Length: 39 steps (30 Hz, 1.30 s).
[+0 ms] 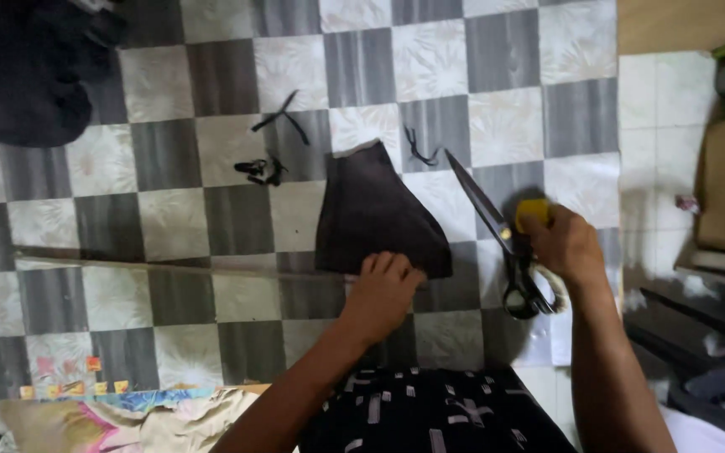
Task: The person folds a piece of black fabric on a checkered table, measures it with a ruler, and marks it with a yellow chalk. They then use large shears to cut the fabric along the marked lines, trimming the edges and removing excess material.
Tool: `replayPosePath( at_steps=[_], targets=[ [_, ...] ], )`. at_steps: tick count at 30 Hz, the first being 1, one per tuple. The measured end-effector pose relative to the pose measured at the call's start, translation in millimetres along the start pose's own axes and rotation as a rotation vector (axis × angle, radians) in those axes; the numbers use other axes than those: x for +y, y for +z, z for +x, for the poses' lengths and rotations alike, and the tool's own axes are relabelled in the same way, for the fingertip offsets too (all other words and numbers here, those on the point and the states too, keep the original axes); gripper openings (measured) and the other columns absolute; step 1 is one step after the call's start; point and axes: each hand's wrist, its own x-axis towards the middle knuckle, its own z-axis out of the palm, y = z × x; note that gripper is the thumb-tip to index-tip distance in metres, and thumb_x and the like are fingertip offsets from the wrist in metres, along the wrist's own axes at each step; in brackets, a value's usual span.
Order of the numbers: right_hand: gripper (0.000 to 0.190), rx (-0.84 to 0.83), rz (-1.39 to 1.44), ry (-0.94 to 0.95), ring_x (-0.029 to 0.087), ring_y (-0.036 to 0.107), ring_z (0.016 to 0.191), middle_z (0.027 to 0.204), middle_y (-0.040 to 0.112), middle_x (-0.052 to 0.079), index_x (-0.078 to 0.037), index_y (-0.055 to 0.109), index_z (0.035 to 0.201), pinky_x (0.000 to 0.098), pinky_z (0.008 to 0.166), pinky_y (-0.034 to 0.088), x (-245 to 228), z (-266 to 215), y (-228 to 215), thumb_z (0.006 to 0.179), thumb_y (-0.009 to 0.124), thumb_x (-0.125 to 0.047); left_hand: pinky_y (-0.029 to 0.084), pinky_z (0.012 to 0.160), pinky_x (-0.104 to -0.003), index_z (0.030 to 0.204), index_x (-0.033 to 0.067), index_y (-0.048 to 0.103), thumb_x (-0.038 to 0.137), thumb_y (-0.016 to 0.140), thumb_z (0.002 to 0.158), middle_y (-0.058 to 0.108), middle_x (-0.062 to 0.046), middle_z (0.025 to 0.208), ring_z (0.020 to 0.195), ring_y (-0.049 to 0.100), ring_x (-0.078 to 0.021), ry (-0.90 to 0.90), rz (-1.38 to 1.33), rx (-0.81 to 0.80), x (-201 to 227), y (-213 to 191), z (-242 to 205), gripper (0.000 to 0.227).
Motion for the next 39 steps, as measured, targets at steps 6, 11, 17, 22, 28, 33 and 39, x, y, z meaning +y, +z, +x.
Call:
replayPosePath(
  at_steps=[6,11,17,22,28,33,39],
  targets=[
    [0.040,0.462,0.069,-0.341,0.045,0.066,0.094,0.106,0.068,0.026,0.004,0.066,0.126,0.0591,0.077,0.050,-22.1,-82.5,-19.5,0.102,0.069,-0.028,0.048,0.090,-0.042,0.110,0.0149,0.075,0.030,0.037,0.103,0.065,-0.004,0.119,0.103,0.063,-0.0221,-0.954,-0.631,-0.509,26.6,-150.1,46.9,0.042],
    [0.031,0.154,0.063,-0.203,0.038,0.071,0.095,0.117,0.064,0.018,-0.009,0.069,0.115,0.0500,0.080,0.059,26.7,-113.4,40.0,0.091,0.072,-0.028,0.049,0.085,-0.047,0.107,0.0121,0.075,0.008,0.064,0.091,0.069,-0.012,0.104,0.098,0.065,-0.0316,-0.431,-0.015,0.055,-96.6,-136.3,-4.7,0.020],
    [0.031,0.393,0.088,-0.461,0.047,0.055,0.100,0.122,0.057,0.026,-0.004,0.062,0.117,0.0589,0.078,0.052,36.5,-122.3,71.7,0.087,0.065,-0.011,0.053,0.075,-0.047,0.118,0.0043,0.070,0.002,0.063,0.095,0.061,-0.019,0.118,0.101,0.062,-0.0348,-0.511,0.054,0.179,-130.7,-141.6,13.6,0.024],
    [0.037,0.098,0.153,-0.179,0.049,0.068,0.084,0.129,0.054,0.016,-0.012,0.062,0.123,0.0613,0.076,0.055,19.6,-144.7,34.7,0.087,0.063,-0.023,0.049,0.081,-0.049,0.101,0.0006,0.075,-0.002,0.057,0.086,0.068,-0.018,0.097,0.091,0.065,-0.0342,-0.227,0.106,0.240,-68.4,-97.7,56.6,0.024],
    [0.064,-0.144,0.485,0.051,0.024,0.075,0.116,0.126,0.077,0.008,-0.026,0.047,0.142,0.0361,0.099,0.051,9.7,-204.6,9.8,0.083,0.069,-0.017,0.052,0.095,-0.048,0.136,0.0091,0.064,0.029,0.068,0.102,0.058,-0.014,0.139,0.118,0.060,-0.0344,0.006,0.219,0.282,-33.7,-73.2,55.2,0.039],
    [0.073,-0.290,0.561,0.174,0.007,0.069,0.121,0.142,0.070,-0.011,-0.028,0.065,0.141,0.0234,0.104,0.051,7.2,-244.3,34.3,0.071,0.086,-0.019,0.052,0.097,-0.058,0.147,0.0249,0.060,0.042,0.060,0.108,0.054,-0.013,0.151,0.128,0.059,-0.0374,0.085,0.407,0.281,-32.9,-69.9,48.2,0.042],
    [0.067,-0.343,0.591,0.214,0.011,0.070,0.124,0.146,0.067,-0.010,-0.033,0.064,0.138,0.0234,0.105,0.053,7.9,-266.7,62.2,0.075,0.084,-0.019,0.047,0.106,-0.064,0.156,0.0386,0.048,0.063,0.063,0.101,0.038,-0.008,0.165,0.145,0.047,-0.0380,-0.042,0.545,0.084,-26.3,-78.3,47.6,0.062]
  ],
)
